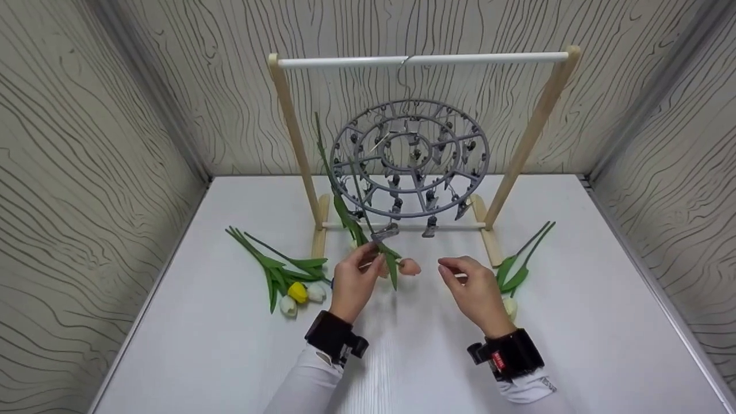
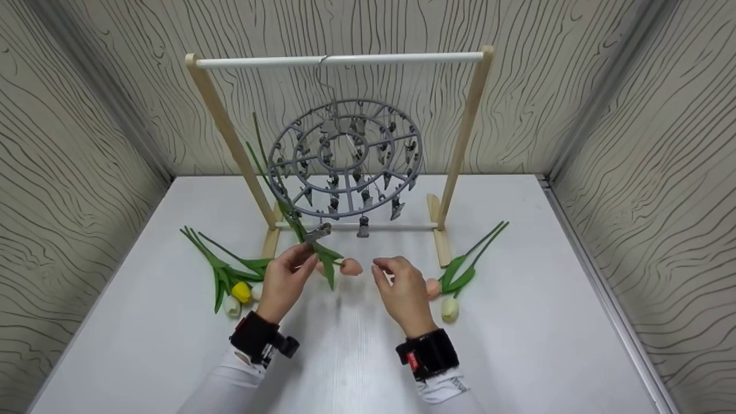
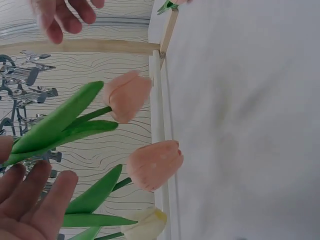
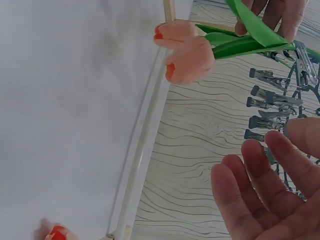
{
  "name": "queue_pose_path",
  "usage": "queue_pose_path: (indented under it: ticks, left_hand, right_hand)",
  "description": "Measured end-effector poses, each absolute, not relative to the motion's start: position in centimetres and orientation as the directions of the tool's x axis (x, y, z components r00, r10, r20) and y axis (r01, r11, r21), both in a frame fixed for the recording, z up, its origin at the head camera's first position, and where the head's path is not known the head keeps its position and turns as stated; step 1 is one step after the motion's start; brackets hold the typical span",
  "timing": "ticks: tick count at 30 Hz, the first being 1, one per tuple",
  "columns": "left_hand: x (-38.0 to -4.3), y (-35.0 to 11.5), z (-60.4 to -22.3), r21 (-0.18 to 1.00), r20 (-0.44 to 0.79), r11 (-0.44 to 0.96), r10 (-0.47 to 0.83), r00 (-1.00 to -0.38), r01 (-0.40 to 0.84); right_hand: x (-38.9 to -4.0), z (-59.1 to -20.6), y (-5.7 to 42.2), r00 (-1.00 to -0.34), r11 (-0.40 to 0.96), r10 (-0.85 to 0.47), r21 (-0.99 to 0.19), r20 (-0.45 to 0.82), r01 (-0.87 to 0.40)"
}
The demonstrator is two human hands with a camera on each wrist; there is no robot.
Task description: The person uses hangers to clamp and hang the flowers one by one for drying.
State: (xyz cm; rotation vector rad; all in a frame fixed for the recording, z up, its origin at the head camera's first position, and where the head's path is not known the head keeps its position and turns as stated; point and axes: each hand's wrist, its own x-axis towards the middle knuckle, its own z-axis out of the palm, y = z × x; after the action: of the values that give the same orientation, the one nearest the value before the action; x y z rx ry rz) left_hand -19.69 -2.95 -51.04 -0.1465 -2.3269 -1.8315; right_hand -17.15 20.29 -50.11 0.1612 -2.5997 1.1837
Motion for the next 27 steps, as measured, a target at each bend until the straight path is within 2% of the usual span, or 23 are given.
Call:
queue_pose_path:
  ticks: [8, 18, 22, 27]
  left_hand:
    - [-18.8, -3.4, -51.7, 0.947, 0.183, 0.268, -0.003, -0.983, 0.175]
    - [-16.3, -4.0, -52.5, 0.903, 0.19, 0.363, 0.146, -0.971, 0.232]
    - [-15.7, -3.9, -52.7, 0.904, 0.145, 0.376, 0.176, -0.974, 0.203]
    - [-14.8, -4.1, -53.0, 0.876, 0.16, 0.422, 0.206, -0.965, 0.235]
  right_hand:
    - [-16.5, -51.8, 23.8, -0.97, 0.699, 0.074, -0.706, 0.23, -0.113]
    - [-14.5, -53.8, 30.5, -0.965, 0.764, 0.182, -0.645, 0.187, 0.019]
    - [-13.7, -54.1, 32.4, -0.962, 0.764, 0.245, -0.635, 0.124, 0.113]
    - [-13.2, -54.4, 33.4, -0.953, 0.748, 0.294, -0.639, 0.073, 0.181]
